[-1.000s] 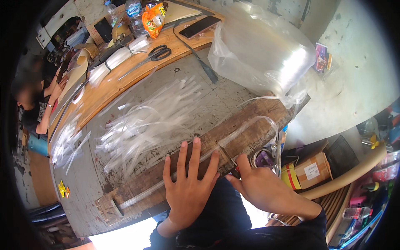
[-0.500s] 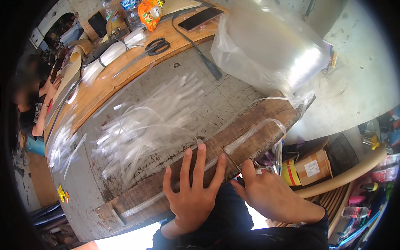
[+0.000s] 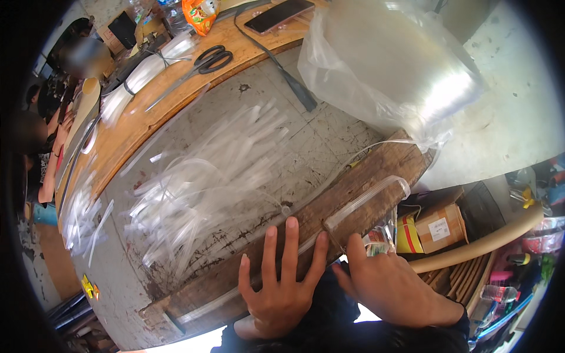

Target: The person cuts plastic strips against a wooden guide using a utility knife, pulls additional plastic strips from a plastic bag, and aligns them onto the wooden guide.

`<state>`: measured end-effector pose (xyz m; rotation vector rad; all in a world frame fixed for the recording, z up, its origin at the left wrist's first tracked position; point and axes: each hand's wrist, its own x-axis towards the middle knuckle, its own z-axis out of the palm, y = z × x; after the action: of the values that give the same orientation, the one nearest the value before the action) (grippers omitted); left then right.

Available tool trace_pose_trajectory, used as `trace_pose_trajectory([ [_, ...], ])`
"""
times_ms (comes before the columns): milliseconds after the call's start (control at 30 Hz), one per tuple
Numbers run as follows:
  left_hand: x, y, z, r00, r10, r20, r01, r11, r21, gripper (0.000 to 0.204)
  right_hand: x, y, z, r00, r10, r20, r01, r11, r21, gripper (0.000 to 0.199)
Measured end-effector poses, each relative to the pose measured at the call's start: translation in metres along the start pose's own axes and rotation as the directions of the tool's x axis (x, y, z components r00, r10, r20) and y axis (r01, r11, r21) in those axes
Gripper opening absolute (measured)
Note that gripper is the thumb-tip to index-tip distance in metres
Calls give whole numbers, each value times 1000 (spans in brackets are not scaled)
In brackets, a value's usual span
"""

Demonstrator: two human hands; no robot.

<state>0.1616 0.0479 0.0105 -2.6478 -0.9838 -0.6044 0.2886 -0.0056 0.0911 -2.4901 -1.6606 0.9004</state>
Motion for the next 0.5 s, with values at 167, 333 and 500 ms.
trace_pose_trajectory([
  [167, 1, 0, 1, 1000, -5, -13, 5, 1000, -21, 29, 2, 7, 5, 998, -26, -56, 25, 1000, -16, 30],
  [333, -7, -4, 8, 994, 41, -97, -42, 999, -10, 33, -6, 11, 13, 993, 33, -113, -15, 988, 156, 32],
  [500, -14, -6, 0, 982, 0, -191, -39, 979, -201, 35, -17, 13, 22, 871, 103, -481, 130, 895, 427, 26],
])
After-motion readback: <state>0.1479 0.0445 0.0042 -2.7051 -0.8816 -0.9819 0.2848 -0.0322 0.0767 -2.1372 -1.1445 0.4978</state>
